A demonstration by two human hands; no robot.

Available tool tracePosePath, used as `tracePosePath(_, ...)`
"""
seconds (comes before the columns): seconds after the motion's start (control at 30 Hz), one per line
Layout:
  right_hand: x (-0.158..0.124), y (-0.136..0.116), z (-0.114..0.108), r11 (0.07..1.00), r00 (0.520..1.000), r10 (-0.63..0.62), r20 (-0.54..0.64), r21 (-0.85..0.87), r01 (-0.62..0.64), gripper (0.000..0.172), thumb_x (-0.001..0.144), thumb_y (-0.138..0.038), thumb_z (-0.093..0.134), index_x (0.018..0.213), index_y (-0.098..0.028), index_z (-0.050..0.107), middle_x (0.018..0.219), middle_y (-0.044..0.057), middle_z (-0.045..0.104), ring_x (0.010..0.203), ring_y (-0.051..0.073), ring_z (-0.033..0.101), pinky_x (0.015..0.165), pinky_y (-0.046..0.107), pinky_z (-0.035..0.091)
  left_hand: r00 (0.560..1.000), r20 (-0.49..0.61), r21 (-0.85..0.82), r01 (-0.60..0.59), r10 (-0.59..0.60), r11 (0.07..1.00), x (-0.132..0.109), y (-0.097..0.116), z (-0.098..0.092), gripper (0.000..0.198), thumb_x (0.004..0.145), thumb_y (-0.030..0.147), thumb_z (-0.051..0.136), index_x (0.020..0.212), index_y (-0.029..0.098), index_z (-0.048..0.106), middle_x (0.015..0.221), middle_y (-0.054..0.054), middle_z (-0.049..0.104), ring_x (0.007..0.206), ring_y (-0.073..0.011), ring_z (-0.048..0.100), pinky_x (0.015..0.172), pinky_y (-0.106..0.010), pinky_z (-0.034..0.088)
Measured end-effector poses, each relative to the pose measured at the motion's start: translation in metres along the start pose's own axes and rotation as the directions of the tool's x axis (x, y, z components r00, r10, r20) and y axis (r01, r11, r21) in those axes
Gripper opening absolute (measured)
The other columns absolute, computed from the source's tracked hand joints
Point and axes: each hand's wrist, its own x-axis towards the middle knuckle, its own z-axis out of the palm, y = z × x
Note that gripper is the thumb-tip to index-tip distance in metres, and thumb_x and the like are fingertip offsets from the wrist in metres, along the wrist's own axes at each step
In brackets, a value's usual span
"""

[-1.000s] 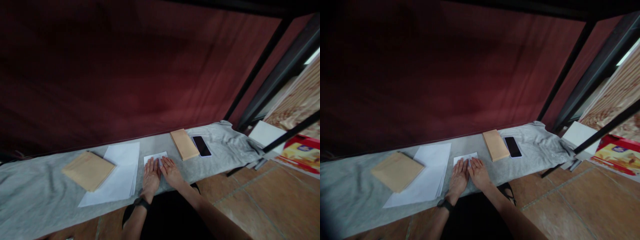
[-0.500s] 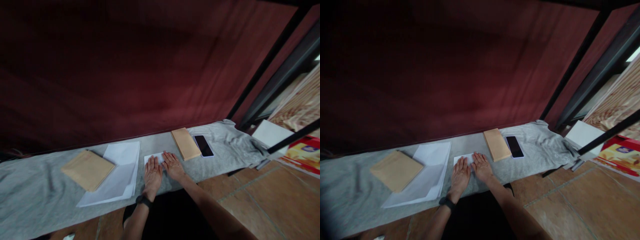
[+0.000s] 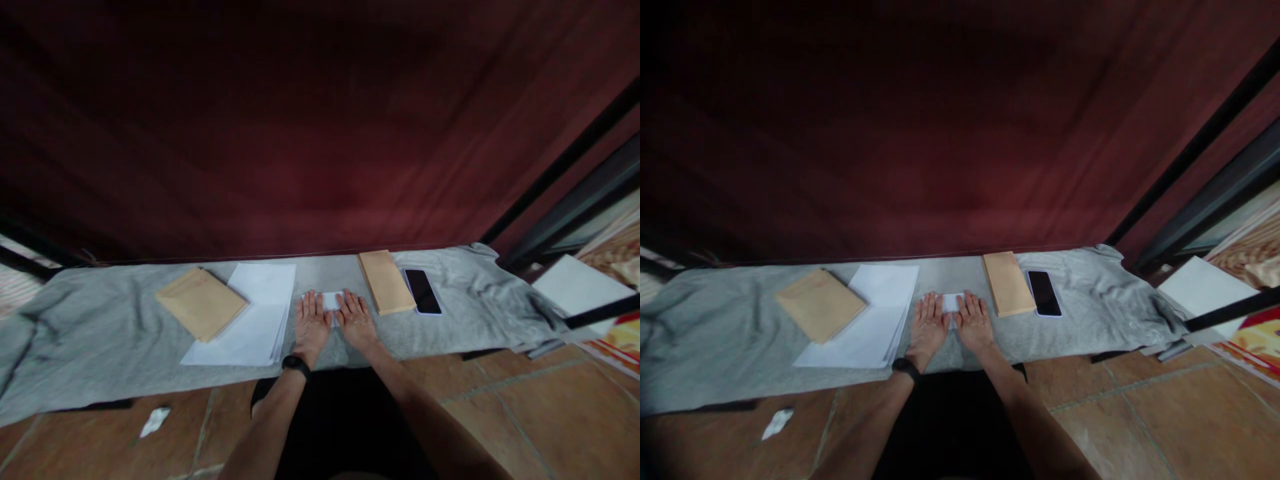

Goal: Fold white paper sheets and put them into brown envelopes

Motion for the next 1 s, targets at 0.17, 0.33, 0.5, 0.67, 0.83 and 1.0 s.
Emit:
tracePosePath(0.17,0.000,0.000,0.002,1.000,0.999,0.010,0.035,-0.014,-0.010,0.051,0.104,-0.033,0.037,0.152,-0.018,0.040,0.158,0.013,0.036,0.145,0.028,0.036,0.118,0.049,0.024,0.991,0.029,-0.047,-0.131,0.133,0.990,-0.007,-0.003,-0.004,0.053,0.100,0.032,0.033,0.150,0.019,0.042,0.159,-0.008,0.040,0.151,-0.0252,0.025,0.123,-0.049,0.020)
tracePosePath(0.33,0.000,0.001,0.003,1.000,1.000,0.010,0.018,-0.020,-0.010,0.051,0.104,-0.034,0.036,0.153,-0.019,0.040,0.158,0.012,0.036,0.145,0.028,0.037,0.118,0.050,0.024,0.980,0.053,-0.065,-0.190,0.193,0.980,-0.010,-0.009,-0.006,0.054,0.101,0.033,0.031,0.153,0.020,0.037,0.160,-0.007,0.037,0.151,-0.0241,0.025,0.123,-0.050,0.020)
tracePosePath(0.5,0.000,0.001,0.003,1.000,1.000,0.003,0.007,-0.029,-0.003,0.050,0.104,-0.033,0.036,0.152,-0.019,0.041,0.158,0.012,0.037,0.144,0.028,0.038,0.118,0.049,0.025,0.967,0.053,-0.082,-0.244,0.249,0.966,-0.011,-0.011,-0.008,0.052,0.101,0.034,0.031,0.151,0.021,0.039,0.161,-0.007,0.036,0.151,-0.0229,0.026,0.123,-0.050,0.019)
tracePosePath(0.67,0.000,0.001,0.003,1.000,1.000,0.001,0.005,-0.029,-0.001,0.051,0.104,-0.033,0.036,0.153,-0.019,0.039,0.158,0.012,0.037,0.144,0.028,0.038,0.117,0.050,0.025,0.949,0.039,-0.096,-0.308,0.313,0.947,-0.012,-0.015,-0.009,0.051,0.101,0.035,0.033,0.151,0.026,0.039,0.160,-0.004,0.038,0.150,-0.0210,0.027,0.124,-0.050,0.018)
tracePosePath(0.83,0.000,0.001,0.003,1.000,1.000,0.007,0.002,-0.022,-0.007,0.050,0.104,-0.035,0.035,0.152,-0.020,0.042,0.158,0.011,0.038,0.143,0.028,0.039,0.117,0.049,0.027,0.951,0.035,-0.076,-0.305,0.309,0.949,-0.013,-0.012,-0.010,0.052,0.101,0.033,0.034,0.151,0.024,0.039,0.160,-0.005,0.038,0.150,-0.0216,0.028,0.124,-0.050,0.019)
tracePosePath(1.0,-0.005,0.003,0.000,1.000,1.000,0.006,-0.015,-0.003,-0.006,0.050,0.104,-0.031,0.033,0.151,-0.016,0.043,0.155,0.010,0.043,0.143,0.026,0.039,0.117,0.047,0.026,0.953,0.045,-0.072,-0.295,0.299,0.953,-0.014,-0.009,-0.013,0.053,0.100,0.032,0.034,0.151,0.022,0.039,0.160,-0.007,0.037,0.149,-0.0232,0.031,0.123,-0.049,0.021)
